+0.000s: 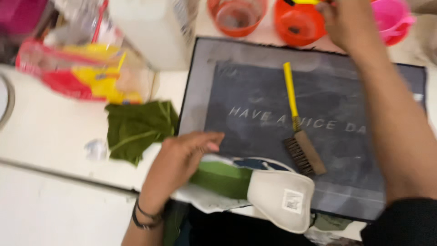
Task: The person scrubs the interior and exterior of a white and blue sneaker using a yellow brush and a toothbrush. They repeatedly dip the brushes into a bowl of liquid and scrub various parts of the shoe, including the insole, tongue, and side panels.
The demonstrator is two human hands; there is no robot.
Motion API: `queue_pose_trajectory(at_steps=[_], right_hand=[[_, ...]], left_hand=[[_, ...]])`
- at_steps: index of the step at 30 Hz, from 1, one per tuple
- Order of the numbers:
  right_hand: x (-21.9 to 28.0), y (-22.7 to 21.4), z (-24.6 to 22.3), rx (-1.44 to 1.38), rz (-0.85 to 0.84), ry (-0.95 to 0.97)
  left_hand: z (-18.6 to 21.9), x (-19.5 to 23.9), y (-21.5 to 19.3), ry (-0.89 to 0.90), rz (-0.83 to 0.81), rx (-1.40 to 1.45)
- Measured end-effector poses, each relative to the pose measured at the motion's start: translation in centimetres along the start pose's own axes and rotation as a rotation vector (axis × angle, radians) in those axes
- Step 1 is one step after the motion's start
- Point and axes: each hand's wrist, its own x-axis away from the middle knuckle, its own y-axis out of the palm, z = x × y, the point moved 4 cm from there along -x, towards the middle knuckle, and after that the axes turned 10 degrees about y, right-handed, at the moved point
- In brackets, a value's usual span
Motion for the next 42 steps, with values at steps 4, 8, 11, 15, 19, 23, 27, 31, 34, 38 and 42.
queue_pose_trajectory(at_steps=[4, 8, 11, 15, 19, 23, 27, 31, 34, 38, 42], right_hand=[[7.6, -7.0, -8.9, 0.1, -0.09, -0.358], [16.0, -14.6, -23.2, 0.324, -0.075, -0.769], [20.1, -10.6, -29.3, 0.263, 0.016, -1.046], [22.4, -3.3, -32.4, 0.061, 0.005, -1.099], [21.9, -4.1, -30.9, 0.076, -0.081, -1.116], [23.1, -2.6, -31.8, -0.079, -0.074, -1.112], [15.3, -6.1, -29.4, -0.102, -0.268, -0.923], [15.4, -3.5, -30.3, -0.382, -0.44, -0.913], [14.3, -2.6, -30.0, -0.492, -0.572, -0.916], [15.7, -2.1, -30.7, -0.517, -0.62, -0.928], [14.1, -2.1, -29.6, -0.396, -0.529, -0.932]], left_hand=[[-1.9, 3.0, -2.2, -0.083, 0.139, 0.381], [-4.1, 6.3, 1.0, -0.024, 0.265, 0.691], [-3.6, 6.4, 2.8, -0.139, 0.486, 0.724], [-3.1, 6.7, 6.0, -0.168, 0.471, 0.603], [-2.1, 7.2, 5.9, -0.227, 0.581, 0.652], [-2.1, 7.3, 6.3, -0.213, 0.573, 0.676], [-2.4, 7.3, 4.9, -0.195, 0.505, 0.687], [-2.9, 6.8, 4.6, -0.258, 0.435, 0.814], [-3.1, 7.0, 5.0, -0.273, 0.433, 0.764], [-3.3, 7.4, 5.4, -0.267, 0.446, 0.807], [-3.2, 7.1, 5.5, -0.287, 0.44, 0.872]])
